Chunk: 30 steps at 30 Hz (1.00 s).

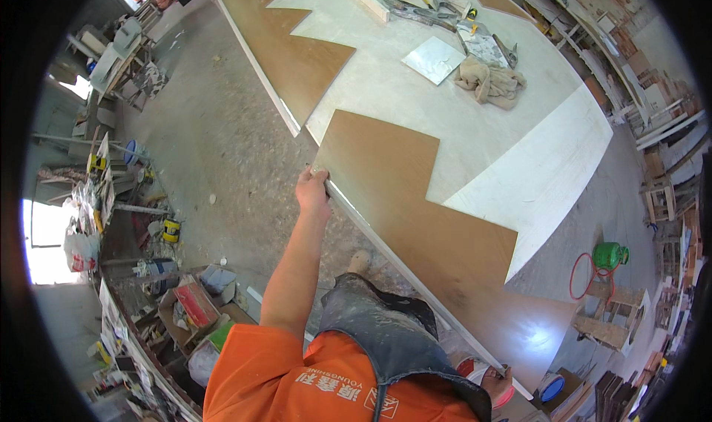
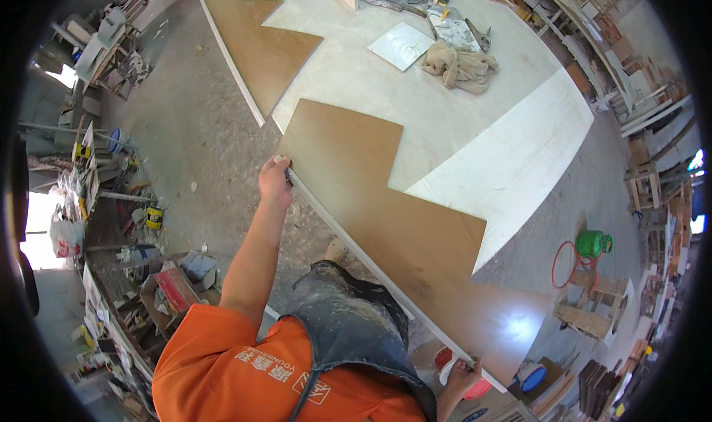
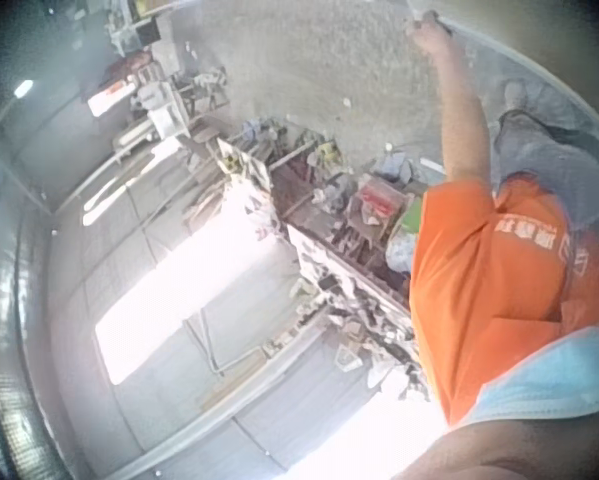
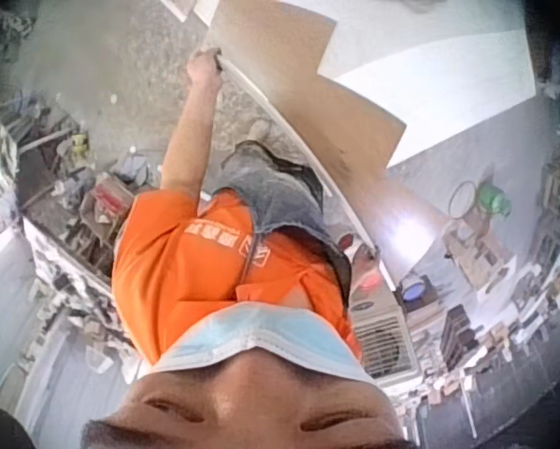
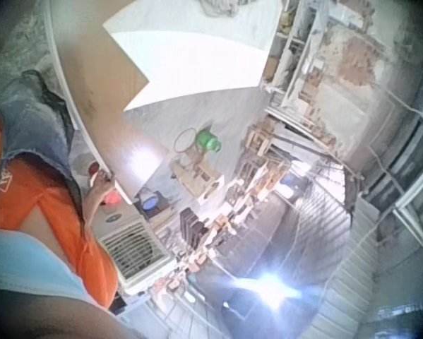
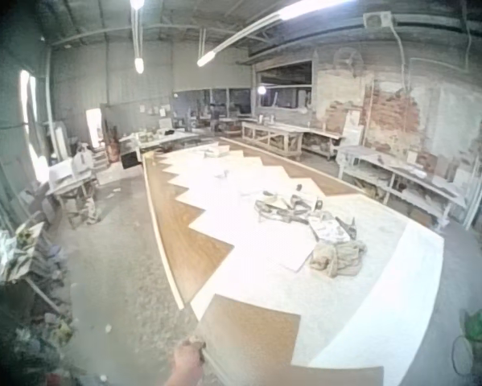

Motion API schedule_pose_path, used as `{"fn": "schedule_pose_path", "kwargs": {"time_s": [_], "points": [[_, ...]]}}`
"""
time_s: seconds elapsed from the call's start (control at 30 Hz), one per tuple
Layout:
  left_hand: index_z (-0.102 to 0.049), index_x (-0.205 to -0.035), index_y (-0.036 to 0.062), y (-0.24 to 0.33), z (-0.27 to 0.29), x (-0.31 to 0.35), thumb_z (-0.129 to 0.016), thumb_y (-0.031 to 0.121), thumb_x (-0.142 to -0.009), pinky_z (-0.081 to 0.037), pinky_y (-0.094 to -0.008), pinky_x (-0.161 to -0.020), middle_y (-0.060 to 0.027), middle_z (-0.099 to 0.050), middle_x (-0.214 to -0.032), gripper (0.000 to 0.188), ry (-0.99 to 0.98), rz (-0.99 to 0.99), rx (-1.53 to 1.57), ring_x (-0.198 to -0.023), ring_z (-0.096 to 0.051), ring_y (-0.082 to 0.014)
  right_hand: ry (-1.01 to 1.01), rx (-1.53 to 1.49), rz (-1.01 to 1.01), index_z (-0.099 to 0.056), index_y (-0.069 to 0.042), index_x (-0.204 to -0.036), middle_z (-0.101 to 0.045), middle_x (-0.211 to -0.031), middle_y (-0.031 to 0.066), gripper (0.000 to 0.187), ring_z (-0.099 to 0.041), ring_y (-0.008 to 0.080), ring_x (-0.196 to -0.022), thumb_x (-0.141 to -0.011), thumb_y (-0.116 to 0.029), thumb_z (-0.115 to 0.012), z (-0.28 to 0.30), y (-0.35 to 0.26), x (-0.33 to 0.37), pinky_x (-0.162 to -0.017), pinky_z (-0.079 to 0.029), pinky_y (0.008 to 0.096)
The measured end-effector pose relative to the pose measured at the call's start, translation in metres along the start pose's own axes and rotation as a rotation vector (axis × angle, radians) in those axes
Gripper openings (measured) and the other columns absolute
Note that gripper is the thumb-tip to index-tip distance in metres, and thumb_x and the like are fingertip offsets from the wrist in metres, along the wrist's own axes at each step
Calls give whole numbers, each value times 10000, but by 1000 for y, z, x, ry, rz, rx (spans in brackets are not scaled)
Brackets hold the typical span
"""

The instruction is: The person applies yellow tape to the edges of a large wooden board, then uses a utility knife to trim the tape. They handle several smaller wooden pieces, aligning them with the taped board and adjusting their positions. The person continues to tape and trim edges while moving pieces around the workbench.

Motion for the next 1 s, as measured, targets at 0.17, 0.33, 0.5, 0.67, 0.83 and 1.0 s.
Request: {"fn": "schedule_pose_path", "kwargs": {"time_s": [0.17,0.33,0.5,0.67,0.83,1.0], "points": [[-495,-1433,-50,21,-11,-16,-600,27,-960,-554,-374,-886,-159,-662,-1252,491,-15,8,30,-1058,-669,-242,58,-30,-30,-630,-38,-1012,-617,-1063,109,165,-598,271,-989,-918,-169,-660,56,39,10,-823,-559,451],[-503,-1443,-22,33,-15,-31,-556,15,-974,-518,-396,-958,-124,-664,-1272,474,-64,2,34,-1092,-651,-243,142,-70,-31,-605,0,-1179,-568,-1279,140,322,-583,315,-1193,-914,-169,-681,68,66,39,-968,-564,522],[-462,-1466,-75,44,-22,-34,-525,-22,-974,-512,-364,-1003,-190,-637,-1328,499,-71,-28,75,-1166,-647,-268,118,-94,-27,-615,24,-1170,-615,-1211,134,301,-626,297,-1131,-933,-157,-661,49,80,67,-932,-588,457],[-463,-1463,-85,51,-24,-44,-533,-16,-965,-503,-385,-1019,-196,-625,-1341,508,-87,-71,82,-1176,-634,-277,48,-113,-40,-632,9,-1146,-669,-1158,117,252,-672,288,-1078,-942,-138,-650,51,89,68,-914,-602,450],[-483,-1448,-92,60,-30,-43,-525,-16,-966,-499,-381,-1027,-204,-615,-1353,489,-94,-82,40,-1188,-627,-287,4,-116,-42,-640,-7,-1155,-708,-1173,116,251,-691,280,-1124,-951,-151,-654,50,96,72,-934,-609,474],[-537,-1394,-94,60,-26,-52,-518,-14,-969,-504,-379,-1014,-197,-631,-1318,433,-66,-78,47,-1165,-634,-284,17,-124,-57,-625,-6,-1190,-700,-1191,125,276,-687,289,-1129,-964,-163,-640,45,101,78,-948,-603,479]]}}
Point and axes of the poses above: each hand's wrist, its own x-axis away from the middle knuckle, its own z-axis out of the back of the hand, y = z × x, the point moved 10 cm from there along -x, towards the middle knuckle
